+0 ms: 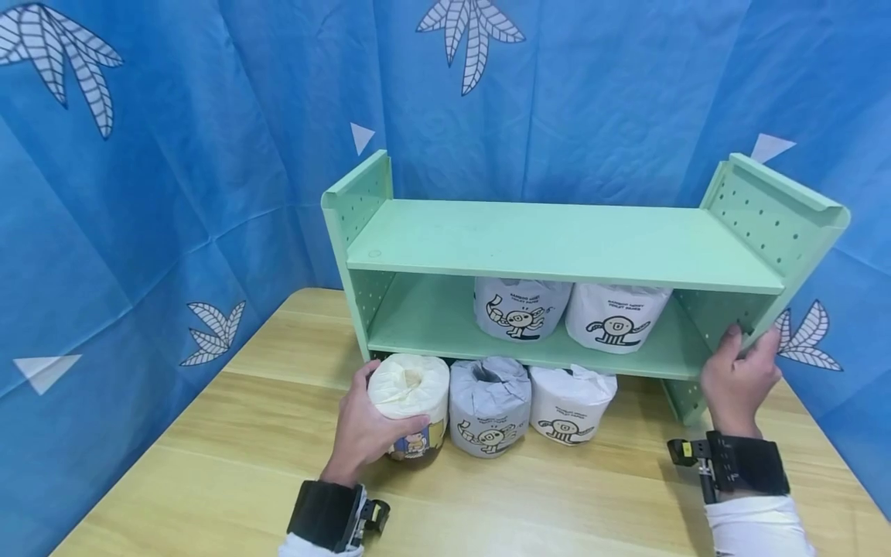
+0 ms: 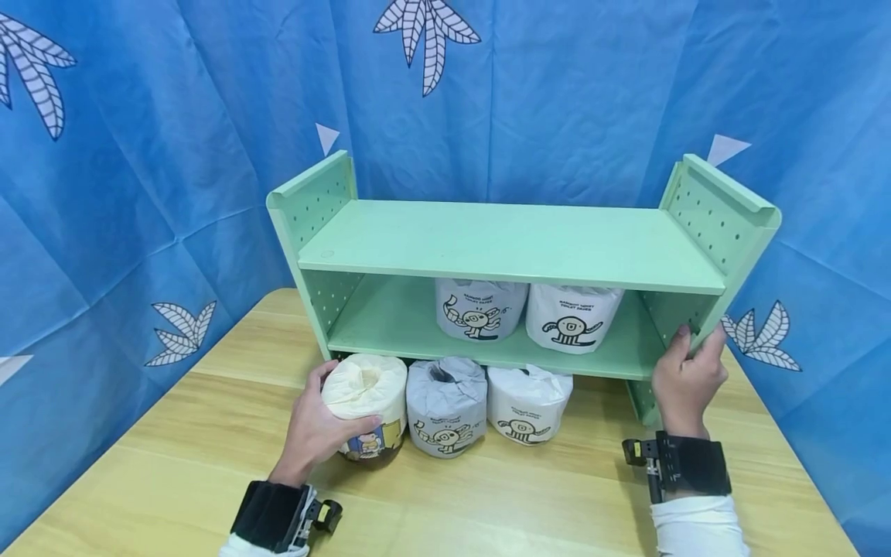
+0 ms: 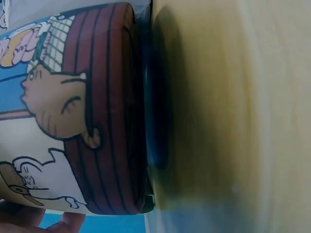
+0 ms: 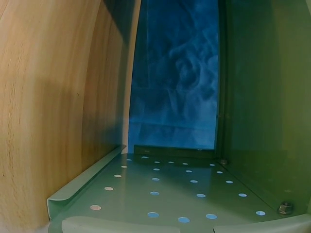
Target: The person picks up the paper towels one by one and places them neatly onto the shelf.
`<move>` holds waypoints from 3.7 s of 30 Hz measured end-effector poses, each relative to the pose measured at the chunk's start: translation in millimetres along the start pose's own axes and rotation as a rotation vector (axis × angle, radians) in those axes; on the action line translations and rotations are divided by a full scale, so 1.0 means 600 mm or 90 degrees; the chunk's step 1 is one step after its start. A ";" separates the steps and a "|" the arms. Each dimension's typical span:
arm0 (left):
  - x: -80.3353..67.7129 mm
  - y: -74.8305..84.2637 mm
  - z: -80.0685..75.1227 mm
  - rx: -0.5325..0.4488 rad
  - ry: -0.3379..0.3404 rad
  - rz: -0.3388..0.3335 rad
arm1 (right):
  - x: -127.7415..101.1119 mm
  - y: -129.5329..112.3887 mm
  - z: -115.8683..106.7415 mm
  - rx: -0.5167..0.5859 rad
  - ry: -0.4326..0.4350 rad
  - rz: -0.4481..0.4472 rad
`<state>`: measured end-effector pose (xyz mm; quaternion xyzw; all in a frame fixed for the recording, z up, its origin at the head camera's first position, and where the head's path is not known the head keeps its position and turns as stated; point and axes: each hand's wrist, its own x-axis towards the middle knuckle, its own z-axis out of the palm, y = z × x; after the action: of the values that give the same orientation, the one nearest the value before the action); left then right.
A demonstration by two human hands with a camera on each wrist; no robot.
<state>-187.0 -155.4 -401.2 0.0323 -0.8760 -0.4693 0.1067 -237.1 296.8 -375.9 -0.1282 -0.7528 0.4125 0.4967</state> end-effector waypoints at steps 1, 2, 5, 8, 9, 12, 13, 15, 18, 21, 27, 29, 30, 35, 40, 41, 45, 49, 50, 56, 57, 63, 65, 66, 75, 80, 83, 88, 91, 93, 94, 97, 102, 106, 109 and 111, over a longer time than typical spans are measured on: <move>0.000 0.000 -0.002 0.001 -0.001 0.000 | 0.000 0.000 0.000 -0.002 -0.002 0.002; -0.001 0.000 -0.003 0.001 -0.001 0.002 | -0.001 0.001 0.001 -0.006 -0.002 0.002; -0.002 0.001 -0.008 -0.003 -0.004 0.008 | -0.001 0.001 0.002 -0.009 -0.003 0.000; -0.004 0.001 -0.012 -0.010 -0.004 0.016 | 0.000 0.001 0.002 -0.009 -0.001 -0.003; -0.005 0.002 -0.013 -0.014 -0.005 0.019 | 0.000 0.001 0.002 -0.009 -0.001 -0.004; -0.007 0.006 -0.018 -0.030 -0.005 0.021 | 0.002 0.000 0.001 -0.005 -0.003 -0.002; -0.008 0.008 -0.020 -0.035 -0.004 0.020 | 0.002 0.000 0.000 -0.004 -0.002 -0.002; -0.009 0.013 -0.024 -0.047 -0.001 0.017 | 0.003 -0.001 0.000 -0.001 -0.002 -0.002; -0.012 0.019 -0.030 -0.058 0.004 0.014 | 0.004 -0.002 0.000 0.001 -0.001 -0.004; -0.014 0.024 -0.035 -0.065 0.009 0.019 | 0.004 -0.001 -0.001 0.003 -0.003 -0.004; -0.017 0.031 -0.039 -0.072 0.021 0.038 | 0.000 0.000 -0.002 0.008 -0.012 0.002; -0.017 0.032 -0.039 -0.072 0.025 0.043 | -0.001 0.001 -0.002 0.001 -0.013 0.004; -0.017 0.032 -0.039 -0.073 0.026 0.047 | -0.001 0.001 -0.001 -0.002 -0.012 0.003; -0.012 0.038 -0.042 -0.078 0.024 0.068 | -0.003 0.000 -0.001 -0.010 -0.008 0.001; -0.004 0.047 -0.047 -0.077 0.026 0.082 | -0.003 0.000 0.001 -0.016 -0.002 -0.001; -0.002 0.049 -0.048 -0.075 0.027 0.084 | -0.003 0.000 0.001 -0.015 0.000 -0.002; 0.004 0.059 -0.052 -0.071 0.033 0.097 | -0.002 0.001 0.000 -0.011 0.000 -0.006; 0.010 0.070 -0.056 -0.071 0.040 0.113 | -0.002 0.001 -0.002 -0.008 -0.010 0.000; 0.012 0.072 -0.057 -0.071 0.042 0.116 | -0.002 0.001 -0.002 -0.009 -0.010 -0.001; 0.019 0.082 -0.059 -0.082 0.045 0.129 | -0.002 0.003 0.000 -0.019 -0.002 -0.028; 0.021 0.083 -0.059 -0.086 0.045 0.131 | -0.002 0.003 0.000 -0.021 -0.002 -0.027; 0.027 0.089 -0.058 -0.105 0.047 0.137 | -0.003 0.005 -0.001 -0.004 -0.020 -0.003; 0.029 0.091 -0.058 -0.110 0.048 0.140 | -0.002 0.006 -0.001 0.006 -0.020 -0.007; 0.030 0.092 -0.059 -0.112 0.047 0.142 | -0.002 0.007 -0.001 0.006 -0.016 -0.012; 0.033 0.105 -0.069 -0.133 0.046 0.133 | -0.003 0.006 -0.001 0.006 -0.010 -0.017; 0.033 0.111 -0.072 -0.142 0.045 0.128 | -0.004 0.005 0.000 -0.002 -0.006 -0.025; 0.034 0.113 -0.073 -0.145 0.048 0.134 | -0.004 0.005 0.000 -0.003 -0.005 -0.030; 0.037 0.115 -0.073 -0.151 0.047 0.142 | -0.005 0.005 0.000 -0.007 -0.008 -0.021; 0.037 0.118 -0.074 -0.153 0.042 0.135 | -0.006 0.007 0.001 -0.011 -0.014 -0.010; 0.037 0.120 -0.075 -0.154 0.042 0.130 | -0.007 0.008 0.001 -0.009 -0.017 -0.007; 0.038 0.121 -0.076 -0.154 0.042 0.126 | -0.007 0.009 0.002 -0.008 -0.019 -0.008; 0.040 0.124 -0.079 -0.152 0.046 0.116 | -0.006 0.010 0.002 -0.007 -0.018 -0.013; 0.046 0.128 -0.082 -0.158 0.060 0.108 | -0.005 0.010 0.003 -0.014 -0.012 -0.022; 0.052 0.128 -0.080 -0.166 0.070 0.121 | -0.005 0.011 0.002 -0.022 -0.009 -0.016; 0.056 0.128 -0.077 -0.170 0.077 0.135 | -0.005 0.011 0.002 -0.024 -0.010 -0.013; 0.059 0.128 -0.075 -0.174 0.082 0.145 | -0.006 0.010 0.001 -0.023 -0.012 -0.014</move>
<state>-208.5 -154.6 -307.9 -0.0516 -0.7937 -0.5656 0.2181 -237.6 298.3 -382.9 -0.1252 -0.7661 0.3943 0.4919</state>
